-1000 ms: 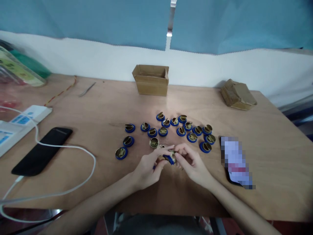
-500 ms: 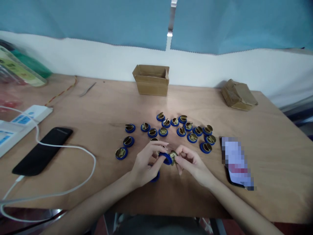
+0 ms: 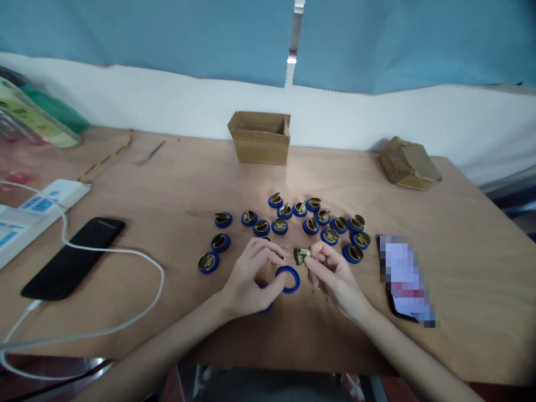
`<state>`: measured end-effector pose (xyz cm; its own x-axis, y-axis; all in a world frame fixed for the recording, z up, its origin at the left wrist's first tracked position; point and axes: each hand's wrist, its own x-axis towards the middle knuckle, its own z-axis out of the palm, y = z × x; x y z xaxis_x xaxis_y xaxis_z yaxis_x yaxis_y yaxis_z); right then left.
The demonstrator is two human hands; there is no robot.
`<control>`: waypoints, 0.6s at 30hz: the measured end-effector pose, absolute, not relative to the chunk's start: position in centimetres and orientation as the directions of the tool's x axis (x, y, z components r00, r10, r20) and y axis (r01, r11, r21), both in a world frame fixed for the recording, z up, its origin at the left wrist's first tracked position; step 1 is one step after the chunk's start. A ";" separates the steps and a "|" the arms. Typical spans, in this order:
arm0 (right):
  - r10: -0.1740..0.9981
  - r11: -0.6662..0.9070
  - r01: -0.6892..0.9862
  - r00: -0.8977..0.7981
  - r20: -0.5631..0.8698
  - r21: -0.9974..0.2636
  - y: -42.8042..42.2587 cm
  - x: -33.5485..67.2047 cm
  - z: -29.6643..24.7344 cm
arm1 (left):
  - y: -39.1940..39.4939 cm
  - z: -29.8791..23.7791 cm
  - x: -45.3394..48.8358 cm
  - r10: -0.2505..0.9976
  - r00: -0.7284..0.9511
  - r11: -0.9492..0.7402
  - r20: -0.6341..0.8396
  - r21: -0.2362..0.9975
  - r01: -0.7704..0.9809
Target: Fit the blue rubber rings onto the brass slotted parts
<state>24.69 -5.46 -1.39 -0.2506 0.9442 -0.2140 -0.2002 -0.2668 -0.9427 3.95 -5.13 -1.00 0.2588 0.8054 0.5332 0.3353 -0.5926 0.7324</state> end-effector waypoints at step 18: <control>0.951 -0.253 -0.163 -0.224 -0.214 -0.954 -5.3 24.6 -1.2 | -5.7 -1.5 3.6 0.634 0.666 -0.765 0.393 0.443 0.467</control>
